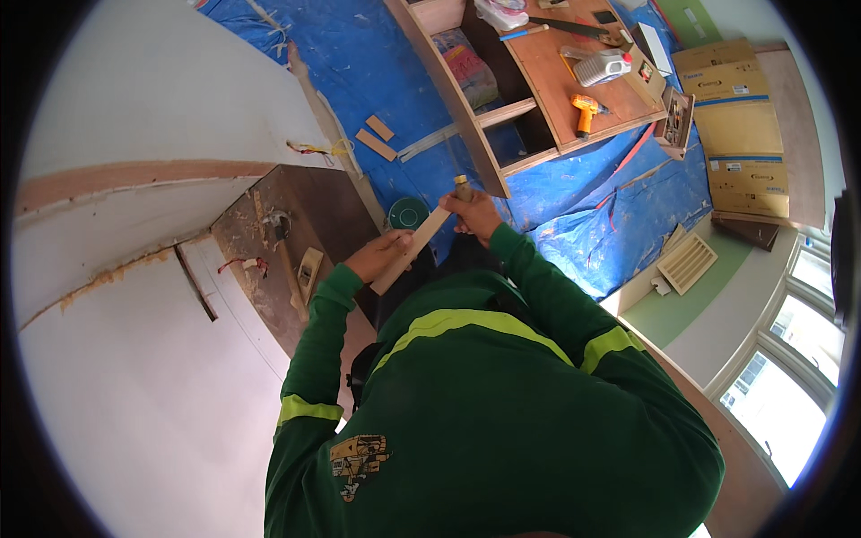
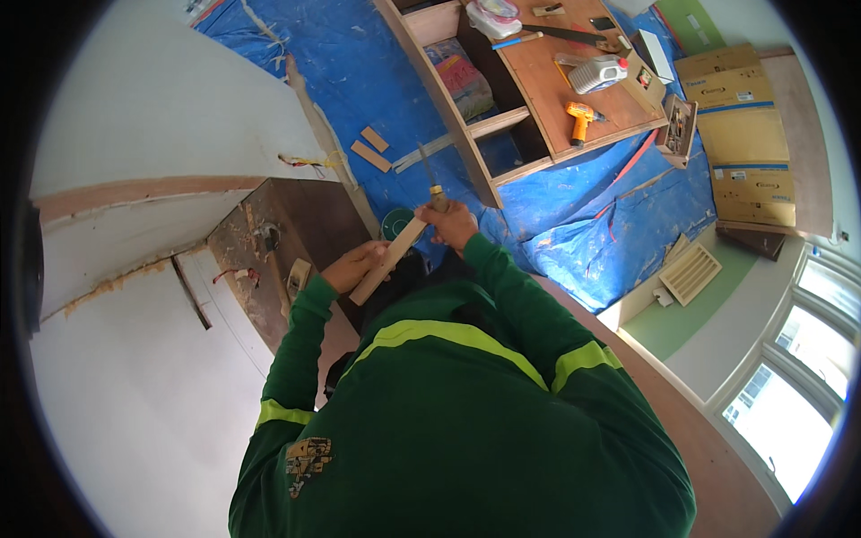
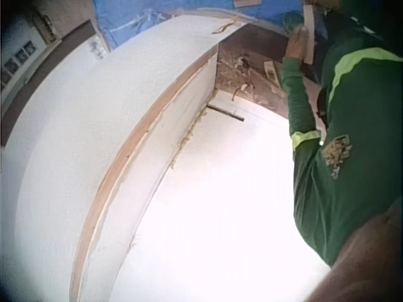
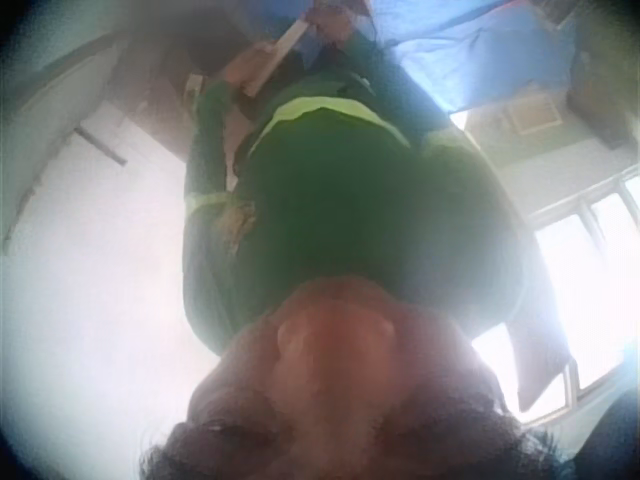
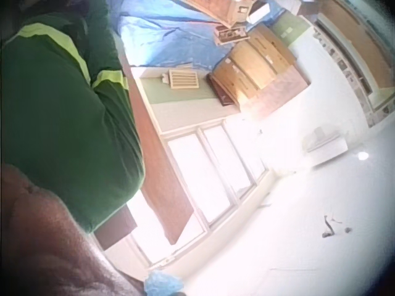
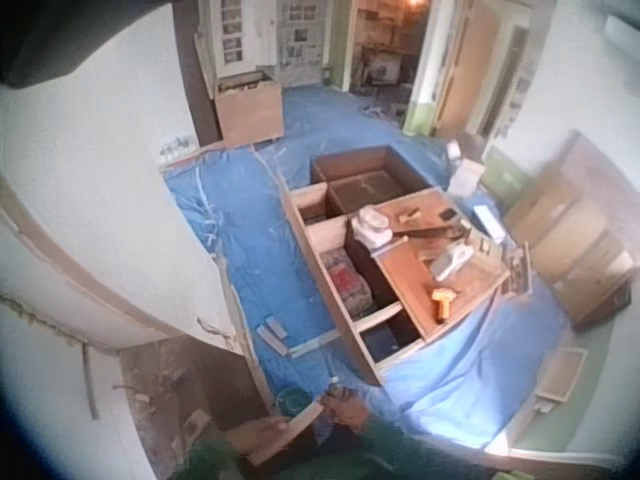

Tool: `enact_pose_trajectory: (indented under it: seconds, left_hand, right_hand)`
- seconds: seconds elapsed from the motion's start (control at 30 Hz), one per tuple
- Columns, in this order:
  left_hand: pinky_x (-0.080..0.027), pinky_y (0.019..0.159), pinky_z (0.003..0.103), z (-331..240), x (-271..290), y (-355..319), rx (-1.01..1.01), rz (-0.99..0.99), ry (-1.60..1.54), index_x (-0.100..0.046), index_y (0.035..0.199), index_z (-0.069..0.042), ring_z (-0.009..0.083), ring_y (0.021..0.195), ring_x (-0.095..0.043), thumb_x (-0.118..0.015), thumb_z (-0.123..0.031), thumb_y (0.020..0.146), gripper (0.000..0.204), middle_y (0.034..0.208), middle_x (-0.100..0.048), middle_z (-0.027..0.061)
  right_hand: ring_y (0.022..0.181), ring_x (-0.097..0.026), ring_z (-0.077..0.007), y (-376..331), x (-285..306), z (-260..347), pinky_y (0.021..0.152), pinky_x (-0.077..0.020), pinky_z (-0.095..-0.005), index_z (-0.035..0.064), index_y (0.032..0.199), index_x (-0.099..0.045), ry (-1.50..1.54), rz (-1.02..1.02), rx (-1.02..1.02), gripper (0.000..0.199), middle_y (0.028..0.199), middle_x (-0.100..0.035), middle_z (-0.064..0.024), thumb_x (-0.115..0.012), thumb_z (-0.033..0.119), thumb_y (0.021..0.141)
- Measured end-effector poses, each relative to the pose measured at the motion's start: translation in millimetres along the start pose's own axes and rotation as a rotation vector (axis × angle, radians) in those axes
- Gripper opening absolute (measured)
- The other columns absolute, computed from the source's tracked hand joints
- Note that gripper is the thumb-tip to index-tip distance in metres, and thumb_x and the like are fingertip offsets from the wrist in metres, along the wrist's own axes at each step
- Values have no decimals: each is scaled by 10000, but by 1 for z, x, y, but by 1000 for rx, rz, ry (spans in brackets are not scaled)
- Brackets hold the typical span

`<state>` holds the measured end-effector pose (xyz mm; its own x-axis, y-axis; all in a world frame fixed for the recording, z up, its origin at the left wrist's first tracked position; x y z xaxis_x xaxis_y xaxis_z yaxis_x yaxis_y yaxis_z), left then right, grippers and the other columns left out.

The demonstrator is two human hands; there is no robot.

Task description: The person sits on the floor and assembles a wooden furniture piece. They handle small wooden strips, apply glue, and use a hammer to secure parts. The person also sands the wood and fits pieces into a larger wooden frame.

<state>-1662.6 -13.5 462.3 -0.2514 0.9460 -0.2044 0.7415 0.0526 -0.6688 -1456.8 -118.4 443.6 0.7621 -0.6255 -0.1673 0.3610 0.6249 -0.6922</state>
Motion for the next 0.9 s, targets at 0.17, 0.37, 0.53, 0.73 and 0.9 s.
enact_pose_trajectory:
  seconds: [0.17, 0.37, 0.53, 0.73, 0.9]
  left_hand:
    - [-570, 687, 300, -8, -55, 50, 182, 85, -52, -512, 1296, -34, 166, 754, -677, -488, -438, 1092, 454, 955, -632, 86]
    - [-559, 604, 314, -24, -100, 103, 269, 152, 39, -450, 1349, -32, 165, 650, -653, -449, -399, 1103, 442, 926, -621, 78]
    - [-551, 575, 325, -32, -108, 153, 279, 44, 98, -426, 1388, -40, 169, 611, -633, -413, -396, 1110, 451, 903, -601, 85]
    - [-566, 532, 338, -30, -112, 180, 307, 29, 137, -445, 1319, -21, 203, 575, -649, -417, -349, 1096, 397, 918, -630, 114]
    - [-586, 556, 352, -33, -135, 193, 346, 95, 91, -449, 1285, -13, 234, 620, -672, -424, -319, 1089, 364, 936, -635, 132]
  right_hand:
    - [585, -581, -117, 4, 48, -16, 493, -511, -275, -18, 1021, -688, -58, -10, -11, 387, 811, -651, -53, -815, 312, 864]
    - [545, -569, -133, -8, 133, -40, 473, -499, -299, -14, 1116, -643, 55, -203, -66, 519, 820, -639, -78, -755, 440, 892]
    - [469, -533, -168, -22, 237, -93, 446, -479, -314, 27, 1299, -545, 268, -411, -198, 611, 826, -614, -99, -627, 524, 955]
    - [499, -472, -119, -53, 314, -126, 522, -518, -357, 155, 1317, -542, 238, -722, -251, 410, 830, -537, -30, -584, 421, 1007]
    - [539, -514, -116, -66, 326, -146, 541, -533, -365, 136, 1326, -528, 288, -629, -246, 405, 828, -548, -21, -567, 394, 1016]
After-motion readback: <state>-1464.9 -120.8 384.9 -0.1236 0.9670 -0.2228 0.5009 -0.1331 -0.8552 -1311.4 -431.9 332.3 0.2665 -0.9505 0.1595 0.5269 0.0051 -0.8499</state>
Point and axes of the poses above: each hand's wrist, its own y-axis towards the middle knuckle, its own x-axis out of the back of the hand, z = x × y, the point moved 7 cm from there along y, towards the middle knuckle
